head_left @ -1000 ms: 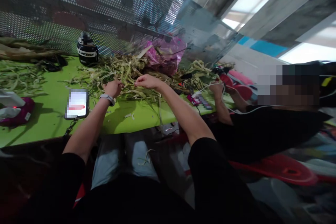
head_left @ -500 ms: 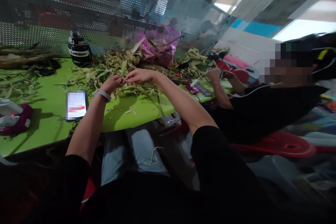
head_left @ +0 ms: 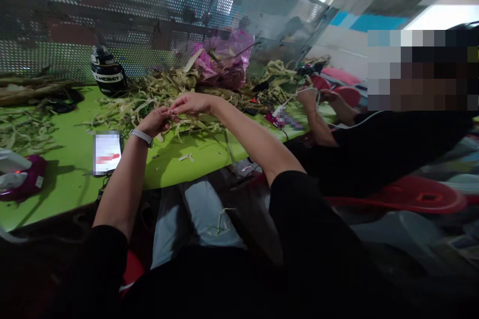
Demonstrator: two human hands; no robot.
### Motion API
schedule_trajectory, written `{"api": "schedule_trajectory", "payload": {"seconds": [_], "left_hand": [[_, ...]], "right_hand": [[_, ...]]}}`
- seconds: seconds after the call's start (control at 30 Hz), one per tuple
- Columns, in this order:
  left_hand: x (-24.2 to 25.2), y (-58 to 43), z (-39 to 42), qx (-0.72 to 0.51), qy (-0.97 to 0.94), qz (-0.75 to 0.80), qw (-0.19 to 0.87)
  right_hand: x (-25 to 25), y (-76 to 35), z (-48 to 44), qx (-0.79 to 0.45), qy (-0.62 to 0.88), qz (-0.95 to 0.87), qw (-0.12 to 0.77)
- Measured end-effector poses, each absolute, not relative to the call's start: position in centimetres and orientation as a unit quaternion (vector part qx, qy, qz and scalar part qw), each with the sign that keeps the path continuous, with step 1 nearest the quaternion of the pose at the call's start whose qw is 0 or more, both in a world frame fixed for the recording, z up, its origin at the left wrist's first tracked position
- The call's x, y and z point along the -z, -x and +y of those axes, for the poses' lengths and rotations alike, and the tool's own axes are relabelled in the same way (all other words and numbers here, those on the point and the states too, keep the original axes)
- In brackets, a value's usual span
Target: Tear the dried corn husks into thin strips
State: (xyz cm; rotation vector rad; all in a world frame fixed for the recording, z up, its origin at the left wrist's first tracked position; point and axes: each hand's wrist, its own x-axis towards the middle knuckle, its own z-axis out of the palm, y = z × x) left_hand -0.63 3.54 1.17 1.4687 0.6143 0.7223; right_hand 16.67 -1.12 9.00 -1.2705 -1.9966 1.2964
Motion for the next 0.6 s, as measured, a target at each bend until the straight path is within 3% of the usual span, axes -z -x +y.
{"api": "schedule_trajectory", "payload": {"seconds": [0.1,0.33,0.6], "left_hand": [[-1.2,0.8,3.3,-0.304,-0.602,0.242,0.697],[-1.2,0.9,3.0,-0.291,-0.578,0.250,0.720],[-0.8,1.2,3.3,-0.282,-0.587,0.290,0.702]], "right_hand": [[-9.3,-18.2,-0.3,-0.452,0.476,-0.712,0.249],[-8.1,-22.7,-0.4,-0.416,0.534,-0.664,0.317],[-5.7,-25.2,0.3,-0.385,0.553,-0.676,0.300]]}}
